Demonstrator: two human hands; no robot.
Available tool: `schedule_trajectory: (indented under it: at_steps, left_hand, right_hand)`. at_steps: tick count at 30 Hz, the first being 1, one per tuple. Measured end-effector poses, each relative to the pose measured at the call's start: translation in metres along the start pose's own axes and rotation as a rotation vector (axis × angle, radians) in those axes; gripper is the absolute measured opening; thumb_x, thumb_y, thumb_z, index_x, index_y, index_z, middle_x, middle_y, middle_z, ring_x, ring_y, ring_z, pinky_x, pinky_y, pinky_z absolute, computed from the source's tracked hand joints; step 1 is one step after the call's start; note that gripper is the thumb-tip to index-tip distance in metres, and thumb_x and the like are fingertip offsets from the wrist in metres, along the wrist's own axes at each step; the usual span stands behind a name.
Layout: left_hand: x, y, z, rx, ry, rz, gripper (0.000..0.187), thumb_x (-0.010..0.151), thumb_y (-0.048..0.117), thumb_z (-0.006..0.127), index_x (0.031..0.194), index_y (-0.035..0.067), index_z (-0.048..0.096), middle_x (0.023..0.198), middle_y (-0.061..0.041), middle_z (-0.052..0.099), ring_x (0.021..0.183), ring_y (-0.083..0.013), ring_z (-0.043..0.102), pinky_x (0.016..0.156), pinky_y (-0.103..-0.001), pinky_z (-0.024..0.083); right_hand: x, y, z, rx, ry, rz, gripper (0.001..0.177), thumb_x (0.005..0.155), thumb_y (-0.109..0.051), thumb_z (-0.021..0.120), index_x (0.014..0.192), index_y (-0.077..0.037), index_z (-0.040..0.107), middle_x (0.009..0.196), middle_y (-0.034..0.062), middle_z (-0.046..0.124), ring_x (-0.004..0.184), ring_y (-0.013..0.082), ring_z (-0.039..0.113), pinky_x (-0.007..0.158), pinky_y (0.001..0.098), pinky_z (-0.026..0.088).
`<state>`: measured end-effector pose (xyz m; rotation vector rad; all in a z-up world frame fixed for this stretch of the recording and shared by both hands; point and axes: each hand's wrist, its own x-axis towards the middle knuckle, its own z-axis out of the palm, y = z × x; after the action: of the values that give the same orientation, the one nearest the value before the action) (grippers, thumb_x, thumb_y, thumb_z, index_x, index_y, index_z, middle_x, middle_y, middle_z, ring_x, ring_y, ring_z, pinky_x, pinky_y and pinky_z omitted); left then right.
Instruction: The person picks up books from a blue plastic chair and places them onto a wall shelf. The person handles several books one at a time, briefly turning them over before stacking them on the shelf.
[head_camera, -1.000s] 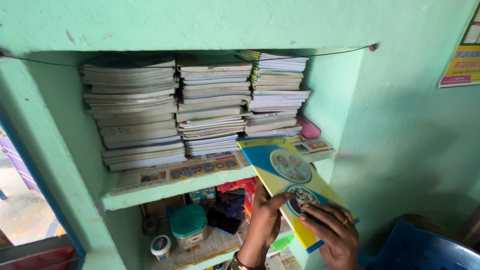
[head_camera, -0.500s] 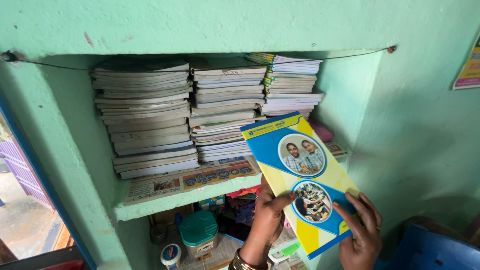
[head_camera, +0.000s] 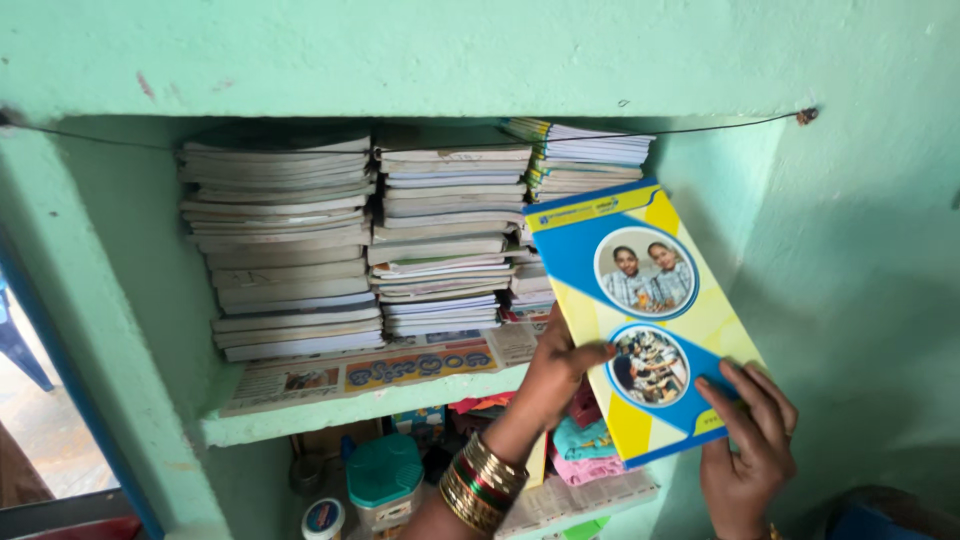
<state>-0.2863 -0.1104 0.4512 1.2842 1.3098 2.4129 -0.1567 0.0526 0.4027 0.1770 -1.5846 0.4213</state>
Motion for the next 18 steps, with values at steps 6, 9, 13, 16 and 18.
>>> schedule_trajectory:
  at_steps: [6,9,13,16,18]
  left_hand:
    - [0.064,0.000,-0.001,0.203,-0.048,-0.050,0.072,0.083,-0.002,0.068,0.149,0.002,0.039,0.125,-0.013,0.065,0.109,-0.0214,0.062,0.086,-0.032,0.052]
    - [0.098,-0.005,-0.009,0.279,-0.084,-0.027,0.072,0.084,-0.001,0.068,0.149,0.000,0.038,0.123,-0.015,0.065,0.104,-0.0217,0.063,0.081,-0.032,0.053]
    - [0.137,-0.015,-0.018,0.367,-0.123,0.027,0.076,0.081,0.001,0.069,0.149,0.001,0.034,0.125,-0.013,0.063,0.105,-0.0202,0.064,0.083,-0.032,0.055]
    - [0.156,-0.017,-0.022,0.399,-0.091,-0.006,0.071,0.083,0.004,0.072,0.146,-0.003,0.039,0.124,-0.017,0.066,0.105,-0.0230,0.065,0.085,-0.033,0.056]
    - [0.167,-0.014,-0.025,0.446,-0.050,-0.077,0.071,0.082,0.007,0.071,0.145,-0.001,0.038,0.120,-0.017,0.067,0.100,-0.0248,0.066,0.078,-0.036,0.057]
  right_hand:
    - [0.023,0.041,0.020,0.006,0.001,0.010,0.043,0.085,0.007,0.067,0.124,-0.011,0.073,0.140,0.0077,0.066,0.138,0.0307,0.057,0.117,0.0424,0.044]
    - [0.031,0.060,0.036,0.007,-0.004,0.025,0.043,0.087,0.006,0.069,0.125,-0.012,0.073,0.141,0.0070,0.065,0.139,0.0306,0.056,0.117,0.0423,0.044]
    - [0.044,0.081,0.052,-0.017,-0.003,-0.011,0.042,0.086,0.005,0.071,0.124,-0.013,0.074,0.141,0.0071,0.065,0.141,0.0314,0.054,0.118,0.0432,0.044]
    - [0.055,0.094,0.060,-0.012,-0.009,-0.022,0.045,0.084,0.007,0.068,0.124,-0.013,0.074,0.141,0.0071,0.066,0.141,0.0313,0.055,0.119,0.0432,0.044]
    - [0.065,0.103,0.066,0.001,-0.011,-0.032,0.046,0.084,0.008,0.067,0.124,-0.013,0.074,0.141,0.0069,0.066,0.141,0.0313,0.055,0.120,0.0430,0.044]
